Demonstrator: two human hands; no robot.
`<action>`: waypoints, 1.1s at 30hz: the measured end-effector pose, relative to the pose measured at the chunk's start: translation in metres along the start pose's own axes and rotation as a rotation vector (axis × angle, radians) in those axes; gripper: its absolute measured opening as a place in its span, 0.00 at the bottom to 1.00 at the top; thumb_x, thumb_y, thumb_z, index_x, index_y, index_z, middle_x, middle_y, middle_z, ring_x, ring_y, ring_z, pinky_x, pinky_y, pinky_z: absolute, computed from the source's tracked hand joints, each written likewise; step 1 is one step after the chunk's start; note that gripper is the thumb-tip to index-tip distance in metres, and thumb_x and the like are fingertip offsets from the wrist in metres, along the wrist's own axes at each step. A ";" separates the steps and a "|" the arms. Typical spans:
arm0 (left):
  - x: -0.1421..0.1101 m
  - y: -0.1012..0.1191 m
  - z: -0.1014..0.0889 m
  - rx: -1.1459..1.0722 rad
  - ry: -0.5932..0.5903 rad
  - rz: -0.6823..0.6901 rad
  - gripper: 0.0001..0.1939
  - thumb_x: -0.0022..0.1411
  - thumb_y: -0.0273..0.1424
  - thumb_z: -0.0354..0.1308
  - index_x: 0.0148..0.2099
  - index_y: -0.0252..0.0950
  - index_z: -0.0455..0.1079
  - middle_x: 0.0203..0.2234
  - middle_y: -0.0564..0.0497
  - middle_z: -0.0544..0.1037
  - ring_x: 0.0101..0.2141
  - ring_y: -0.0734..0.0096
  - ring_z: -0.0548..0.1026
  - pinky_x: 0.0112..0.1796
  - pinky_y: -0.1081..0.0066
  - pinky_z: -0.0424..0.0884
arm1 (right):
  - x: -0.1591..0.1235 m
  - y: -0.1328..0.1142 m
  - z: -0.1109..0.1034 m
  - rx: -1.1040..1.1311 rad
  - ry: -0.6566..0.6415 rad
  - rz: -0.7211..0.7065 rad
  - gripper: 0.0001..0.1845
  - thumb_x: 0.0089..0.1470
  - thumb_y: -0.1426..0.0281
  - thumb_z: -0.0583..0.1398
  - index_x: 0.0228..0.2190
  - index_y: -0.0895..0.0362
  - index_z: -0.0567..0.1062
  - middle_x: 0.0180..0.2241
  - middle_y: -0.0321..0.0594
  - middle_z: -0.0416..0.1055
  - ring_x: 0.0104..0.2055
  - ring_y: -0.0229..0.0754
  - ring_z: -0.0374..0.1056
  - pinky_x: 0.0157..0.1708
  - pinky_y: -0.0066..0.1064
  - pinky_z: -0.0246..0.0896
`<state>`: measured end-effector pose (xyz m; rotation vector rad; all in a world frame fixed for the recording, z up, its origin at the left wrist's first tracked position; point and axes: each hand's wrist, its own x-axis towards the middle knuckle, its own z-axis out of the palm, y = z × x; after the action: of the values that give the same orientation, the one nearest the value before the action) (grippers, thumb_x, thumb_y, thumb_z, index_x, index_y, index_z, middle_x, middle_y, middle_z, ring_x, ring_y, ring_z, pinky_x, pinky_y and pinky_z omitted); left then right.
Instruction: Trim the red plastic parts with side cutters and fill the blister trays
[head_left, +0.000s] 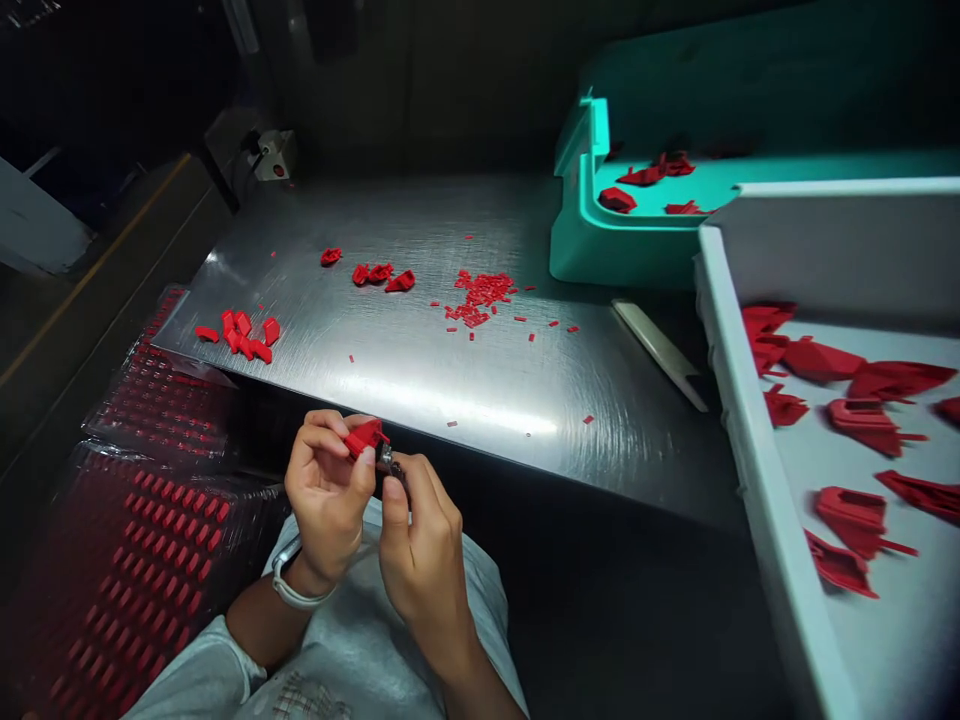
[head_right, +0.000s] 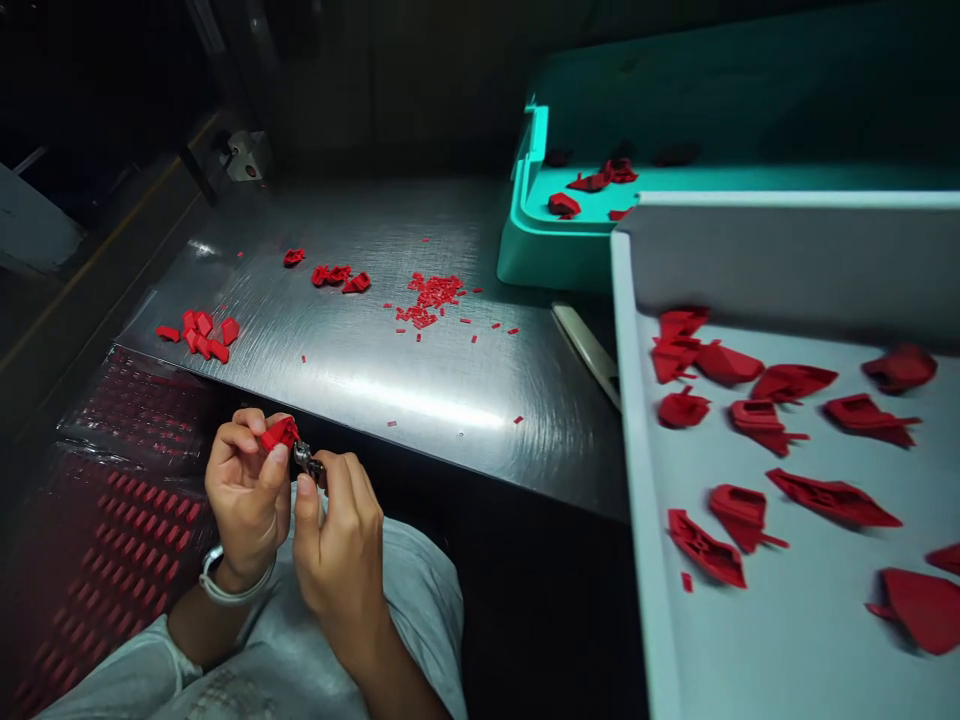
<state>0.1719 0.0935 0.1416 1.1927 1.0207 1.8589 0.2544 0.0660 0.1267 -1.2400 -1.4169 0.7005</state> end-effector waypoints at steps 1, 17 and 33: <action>0.000 0.000 0.000 0.003 -0.001 -0.011 0.10 0.65 0.26 0.68 0.37 0.38 0.68 0.37 0.55 0.71 0.43 0.78 0.80 0.46 0.80 0.77 | 0.000 0.001 0.000 -0.035 0.010 -0.016 0.22 0.76 0.59 0.47 0.40 0.59 0.74 0.33 0.40 0.72 0.34 0.42 0.70 0.32 0.32 0.65; -0.009 0.008 0.000 0.067 0.015 -0.023 0.15 0.65 0.29 0.68 0.34 0.38 0.62 0.35 0.55 0.66 0.42 0.75 0.79 0.43 0.76 0.77 | 0.000 0.000 -0.003 -0.219 0.134 -0.154 0.19 0.76 0.60 0.48 0.40 0.58 0.71 0.32 0.41 0.71 0.32 0.44 0.67 0.32 0.35 0.61; -0.007 0.014 -0.008 0.001 -0.104 -0.117 0.06 0.67 0.34 0.66 0.41 0.41 0.71 0.38 0.53 0.75 0.45 0.66 0.85 0.48 0.69 0.82 | 0.004 0.003 -0.015 -0.317 0.157 -0.208 0.15 0.74 0.61 0.55 0.42 0.57 0.76 0.31 0.43 0.74 0.32 0.46 0.67 0.33 0.37 0.57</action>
<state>0.1652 0.0798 0.1490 1.1910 1.0116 1.6892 0.2695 0.0671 0.1293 -1.3326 -1.5368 0.2354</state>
